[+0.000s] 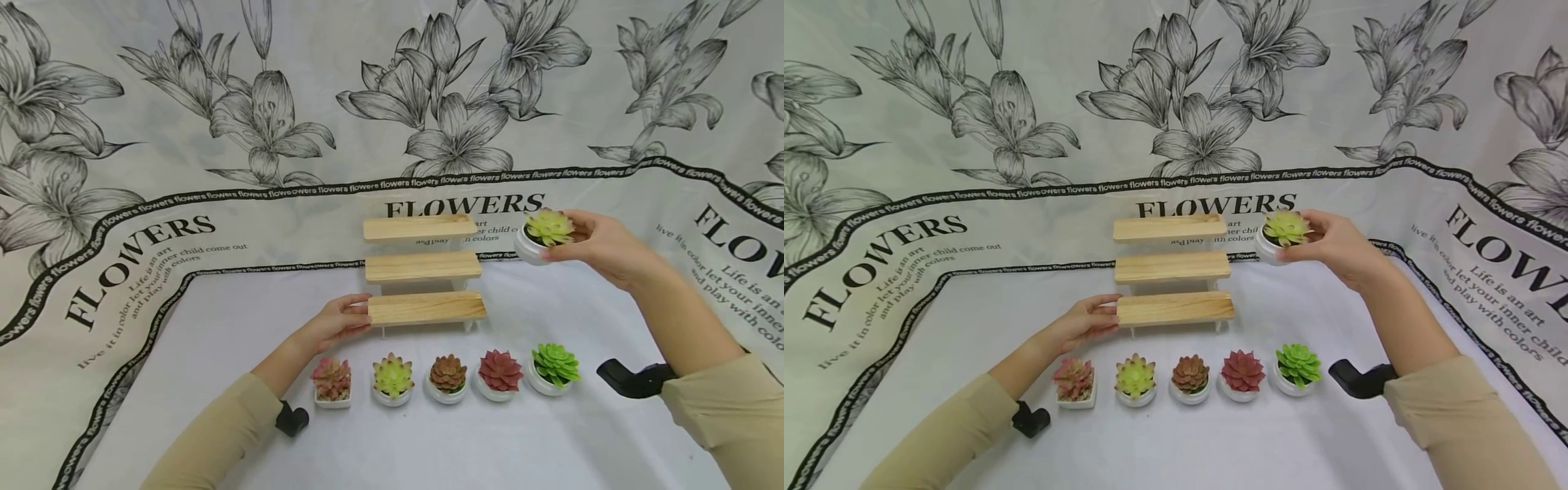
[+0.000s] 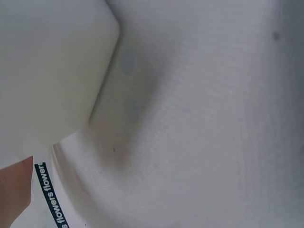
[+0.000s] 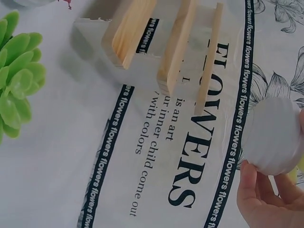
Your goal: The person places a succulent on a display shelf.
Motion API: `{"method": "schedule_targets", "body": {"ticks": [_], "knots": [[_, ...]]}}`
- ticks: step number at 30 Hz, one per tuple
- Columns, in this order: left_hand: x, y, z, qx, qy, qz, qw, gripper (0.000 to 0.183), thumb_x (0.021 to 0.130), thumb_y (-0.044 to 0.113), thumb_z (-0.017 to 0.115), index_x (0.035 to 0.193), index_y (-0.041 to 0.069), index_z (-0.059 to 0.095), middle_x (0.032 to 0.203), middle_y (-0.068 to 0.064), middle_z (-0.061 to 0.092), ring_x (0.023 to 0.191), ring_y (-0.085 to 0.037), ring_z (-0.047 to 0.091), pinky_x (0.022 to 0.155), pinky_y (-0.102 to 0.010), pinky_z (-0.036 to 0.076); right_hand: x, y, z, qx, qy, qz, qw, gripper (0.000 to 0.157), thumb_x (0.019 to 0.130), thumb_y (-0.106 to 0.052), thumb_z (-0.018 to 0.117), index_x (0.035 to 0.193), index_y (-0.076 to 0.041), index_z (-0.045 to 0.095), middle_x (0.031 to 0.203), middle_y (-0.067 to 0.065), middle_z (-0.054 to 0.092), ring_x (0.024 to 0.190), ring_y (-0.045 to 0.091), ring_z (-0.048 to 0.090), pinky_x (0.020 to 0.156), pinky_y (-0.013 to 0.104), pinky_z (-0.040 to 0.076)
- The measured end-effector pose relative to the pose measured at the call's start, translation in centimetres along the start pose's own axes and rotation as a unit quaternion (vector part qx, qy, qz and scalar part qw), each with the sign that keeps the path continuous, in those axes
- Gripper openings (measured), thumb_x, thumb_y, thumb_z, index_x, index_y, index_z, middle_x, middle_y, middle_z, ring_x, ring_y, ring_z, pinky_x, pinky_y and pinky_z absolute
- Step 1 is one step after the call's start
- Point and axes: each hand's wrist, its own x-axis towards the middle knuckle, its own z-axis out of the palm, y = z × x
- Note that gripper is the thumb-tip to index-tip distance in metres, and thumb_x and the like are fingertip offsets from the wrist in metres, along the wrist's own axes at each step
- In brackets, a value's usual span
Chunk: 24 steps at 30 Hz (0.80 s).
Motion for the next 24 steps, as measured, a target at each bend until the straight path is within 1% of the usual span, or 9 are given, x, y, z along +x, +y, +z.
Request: {"method": "schedule_targets", "body": {"ticks": [3, 9, 13, 18, 20, 24], "knots": [[0.0, 0.0, 0.0, 0.002, 0.001, -0.002, 1.0000, 0.057, 0.089, -0.011, 0.051, 0.142, -0.003, 0.031, 0.124, -0.020, 0.049, 0.090, -0.013, 0.060, 0.082, -0.025, 0.053, 0.5, -0.3, 0.5, -0.002, -0.006, 0.003, 1.000, 0.071, 0.082, -0.002, 0.069, 0.139, 0.008, 0.027, 0.104, -0.011, 0.057, 0.093, 0.003, 0.057, 0.081, 0.013, 0.047], [0.3, -0.1, 0.0, 0.006, 0.002, -0.001, 1.0000, 0.057, 0.089, -0.010, 0.052, 0.142, -0.003, 0.031, 0.129, -0.024, 0.046, 0.091, -0.014, 0.060, 0.084, -0.026, 0.053, 1.6, -1.1, 1.6, -0.004, -0.013, 0.006, 1.000, 0.070, 0.082, -0.005, 0.069, 0.139, 0.005, 0.029, 0.111, -0.002, 0.054, 0.093, 0.005, 0.056, 0.081, 0.017, 0.049], [0.3, -0.1, 0.0, 0.008, 0.003, -0.002, 1.0000, 0.057, 0.090, -0.010, 0.052, 0.142, -0.002, 0.032, 0.129, -0.024, 0.046, 0.092, -0.014, 0.060, 0.085, -0.027, 0.053, 2.3, -1.5, 2.6, -0.003, -0.023, 0.006, 1.000, 0.073, 0.082, -0.006, 0.070, 0.141, 0.005, 0.027, 0.115, 0.002, 0.051, 0.094, 0.005, 0.055, 0.081, 0.017, 0.049], [0.3, -0.1, 0.0, 0.004, 0.004, -0.001, 1.0000, 0.057, 0.089, -0.010, 0.052, 0.142, -0.002, 0.032, 0.122, -0.019, 0.050, 0.090, -0.013, 0.060, 0.083, -0.026, 0.053, 3.4, -2.0, 3.8, 0.007, -0.028, -0.001, 1.000, 0.067, 0.081, -0.006, 0.071, 0.136, 0.005, 0.033, 0.110, 0.002, 0.054, 0.093, 0.006, 0.056, 0.081, 0.018, 0.049], [0.3, -0.1, 0.0, 0.001, 0.004, 0.000, 1.0000, 0.056, 0.089, -0.011, 0.052, 0.142, -0.002, 0.032, 0.120, -0.018, 0.050, 0.089, -0.013, 0.060, 0.082, -0.025, 0.053, 3.9, -2.2, 4.4, 0.009, -0.026, 0.000, 1.000, 0.066, 0.081, -0.006, 0.071, 0.135, 0.004, 0.036, 0.111, 0.004, 0.054, 0.093, 0.008, 0.056, 0.082, 0.018, 0.048], [0.2, -0.1, -0.1, -0.005, 0.000, 0.000, 1.0000, 0.057, 0.089, -0.012, 0.050, 0.142, -0.003, 0.031, 0.120, -0.017, 0.050, 0.089, -0.013, 0.060, 0.082, -0.025, 0.053, 5.2, -2.6, 5.6, 0.006, -0.023, -0.001, 1.000, 0.066, 0.080, -0.007, 0.072, 0.136, 0.002, 0.038, 0.115, 0.008, 0.050, 0.096, 0.014, 0.050, 0.083, 0.020, 0.046]]}}
